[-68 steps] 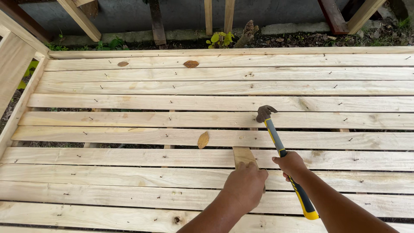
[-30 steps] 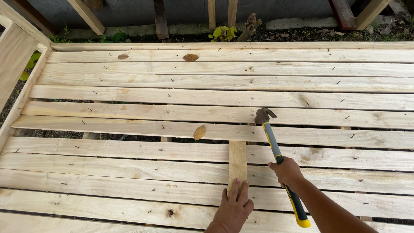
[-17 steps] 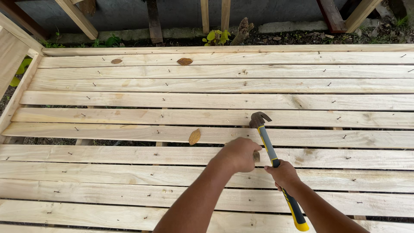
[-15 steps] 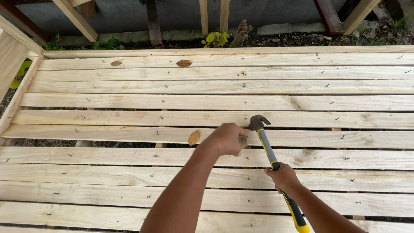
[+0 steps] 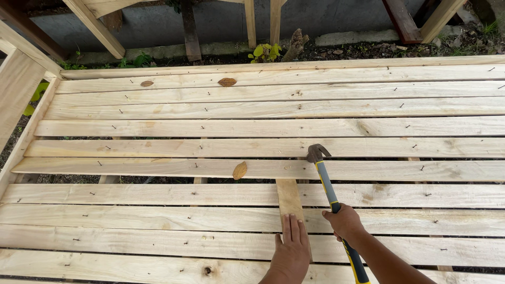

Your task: The person hammers nails into the wooden slats of a large slatted frame using a claw hammer, holding a small wood block in the other hand. They reposition the block and move along the frame, driving nails into different slats across the surface.

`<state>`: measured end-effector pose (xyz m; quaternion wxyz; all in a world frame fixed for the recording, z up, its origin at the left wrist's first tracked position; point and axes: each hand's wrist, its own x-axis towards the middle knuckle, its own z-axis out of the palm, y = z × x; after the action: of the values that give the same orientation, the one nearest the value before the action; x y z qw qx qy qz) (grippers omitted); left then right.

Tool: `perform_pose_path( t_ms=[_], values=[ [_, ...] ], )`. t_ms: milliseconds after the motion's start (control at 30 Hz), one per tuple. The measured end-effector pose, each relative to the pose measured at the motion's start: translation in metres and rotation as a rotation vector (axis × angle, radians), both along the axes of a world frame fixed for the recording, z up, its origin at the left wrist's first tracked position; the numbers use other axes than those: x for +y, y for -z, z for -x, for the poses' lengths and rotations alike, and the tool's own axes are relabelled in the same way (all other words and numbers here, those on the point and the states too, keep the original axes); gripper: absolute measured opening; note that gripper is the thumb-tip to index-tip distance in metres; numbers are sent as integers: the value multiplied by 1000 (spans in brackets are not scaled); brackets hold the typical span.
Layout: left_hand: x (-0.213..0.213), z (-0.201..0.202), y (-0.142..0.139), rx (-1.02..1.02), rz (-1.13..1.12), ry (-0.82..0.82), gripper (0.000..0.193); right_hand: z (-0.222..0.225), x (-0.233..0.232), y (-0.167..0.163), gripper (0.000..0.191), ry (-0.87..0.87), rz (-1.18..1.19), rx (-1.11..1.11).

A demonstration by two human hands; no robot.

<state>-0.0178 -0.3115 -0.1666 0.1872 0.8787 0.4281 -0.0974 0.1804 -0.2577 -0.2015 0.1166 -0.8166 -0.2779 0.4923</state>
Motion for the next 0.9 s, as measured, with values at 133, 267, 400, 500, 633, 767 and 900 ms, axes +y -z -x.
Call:
perform_pose_path(
  t_ms=[133, 267, 400, 500, 633, 767, 900],
  values=[
    [-7, 9, 33, -50, -147, 72, 68, -5, 0, 1, 31, -45, -14, -7],
    [5, 11, 11, -106, -5, -13, 71, -7, 0, 3, 32, -51, -15, 19],
    [70, -3, -53, -163, 153, -112, 64, -3, 0, 2, 31, -14, -44, 61],
    [148, -8, -97, -98, 337, -214, 26, -3, 2, -2, 31, -63, 8, 17],
    [212, -10, -134, -12, 517, -345, 52, -9, 4, -6, 31, -62, 16, 30],
    [236, -10, -148, 4, 581, -404, 70, -13, 7, -4, 30, -57, 0, 37],
    [251, -12, -145, 25, 605, -434, 77, -13, 11, -3, 30, -60, -26, 49]
  ],
)
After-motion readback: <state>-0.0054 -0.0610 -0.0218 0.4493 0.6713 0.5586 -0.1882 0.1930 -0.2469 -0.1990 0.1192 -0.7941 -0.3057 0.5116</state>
